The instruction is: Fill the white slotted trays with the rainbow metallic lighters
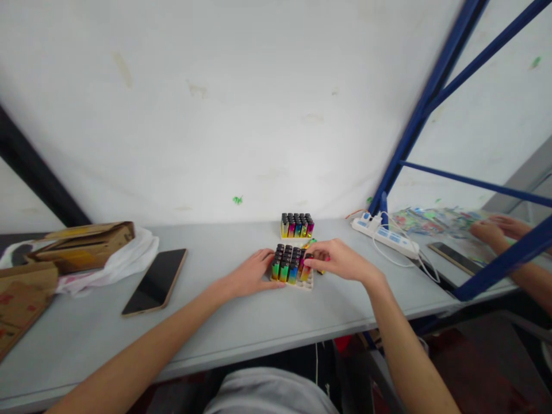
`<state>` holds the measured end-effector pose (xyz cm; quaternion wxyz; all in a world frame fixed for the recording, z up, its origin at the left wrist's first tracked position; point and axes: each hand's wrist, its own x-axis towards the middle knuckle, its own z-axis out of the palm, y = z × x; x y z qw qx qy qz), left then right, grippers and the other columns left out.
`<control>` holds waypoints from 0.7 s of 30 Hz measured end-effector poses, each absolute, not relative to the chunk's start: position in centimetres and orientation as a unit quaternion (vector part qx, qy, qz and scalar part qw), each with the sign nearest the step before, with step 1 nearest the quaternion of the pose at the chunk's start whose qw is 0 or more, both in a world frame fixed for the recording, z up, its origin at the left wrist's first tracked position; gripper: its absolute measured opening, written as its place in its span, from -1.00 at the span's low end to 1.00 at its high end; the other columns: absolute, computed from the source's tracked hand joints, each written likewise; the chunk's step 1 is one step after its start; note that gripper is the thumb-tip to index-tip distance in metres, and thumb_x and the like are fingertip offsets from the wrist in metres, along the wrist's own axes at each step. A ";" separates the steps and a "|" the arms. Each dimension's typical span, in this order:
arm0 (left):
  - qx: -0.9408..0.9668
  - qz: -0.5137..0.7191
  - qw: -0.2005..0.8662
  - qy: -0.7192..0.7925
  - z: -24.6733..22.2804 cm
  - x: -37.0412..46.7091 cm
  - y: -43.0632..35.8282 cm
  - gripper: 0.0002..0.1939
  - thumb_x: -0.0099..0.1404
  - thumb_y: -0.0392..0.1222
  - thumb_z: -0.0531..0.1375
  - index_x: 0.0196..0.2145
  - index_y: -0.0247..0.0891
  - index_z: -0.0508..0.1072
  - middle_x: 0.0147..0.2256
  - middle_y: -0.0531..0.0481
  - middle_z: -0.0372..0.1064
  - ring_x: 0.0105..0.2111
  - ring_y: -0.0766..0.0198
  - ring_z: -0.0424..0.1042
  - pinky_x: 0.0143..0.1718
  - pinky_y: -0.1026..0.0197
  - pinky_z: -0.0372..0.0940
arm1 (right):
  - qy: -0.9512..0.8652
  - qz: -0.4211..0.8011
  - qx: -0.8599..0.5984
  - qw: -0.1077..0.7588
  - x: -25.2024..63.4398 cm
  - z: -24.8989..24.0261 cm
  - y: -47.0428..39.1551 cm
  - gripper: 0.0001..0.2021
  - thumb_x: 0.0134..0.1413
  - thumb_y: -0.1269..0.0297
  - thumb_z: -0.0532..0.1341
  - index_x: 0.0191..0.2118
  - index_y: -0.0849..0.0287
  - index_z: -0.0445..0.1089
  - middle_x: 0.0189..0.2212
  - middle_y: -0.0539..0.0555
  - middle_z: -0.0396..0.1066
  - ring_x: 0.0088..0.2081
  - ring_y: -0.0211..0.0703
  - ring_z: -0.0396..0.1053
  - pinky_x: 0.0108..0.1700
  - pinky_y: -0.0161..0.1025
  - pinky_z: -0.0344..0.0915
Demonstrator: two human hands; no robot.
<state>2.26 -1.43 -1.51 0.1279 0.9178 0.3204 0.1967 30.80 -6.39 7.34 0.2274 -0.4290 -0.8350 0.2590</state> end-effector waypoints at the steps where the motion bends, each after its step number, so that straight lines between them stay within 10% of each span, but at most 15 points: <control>1: 0.918 0.197 0.128 0.320 -1.5 2.3 -1.4 -0.25 0.30 0.39 0.26 0.20 -0.22 0.38 0.18 -0.25 0.34 0.19 -0.13 0.34 0.30 -0.11 0.23 | -0.834 0.253 -0.440 0.216 30.7 7.2 -6.3 -0.77 0.31 0.11 0.27 -0.17 0.15 0.58 -0.46 0.01 0.56 -0.45 -0.16 0.46 -0.36 -0.27 0.30; 21: 0.915 0.205 0.131 0.321 -1.5 2.2 -1.5 -0.26 0.29 0.37 0.28 0.20 -0.24 0.40 0.17 -0.25 0.35 0.19 -0.14 0.35 0.30 -0.12 0.24 | -0.821 0.162 -0.528 0.144 29.1 5.9 -5.4 -0.72 0.19 0.20 0.36 -0.51 0.21 0.53 -0.60 0.04 0.48 -0.55 -0.22 0.33 -0.47 -0.27 0.07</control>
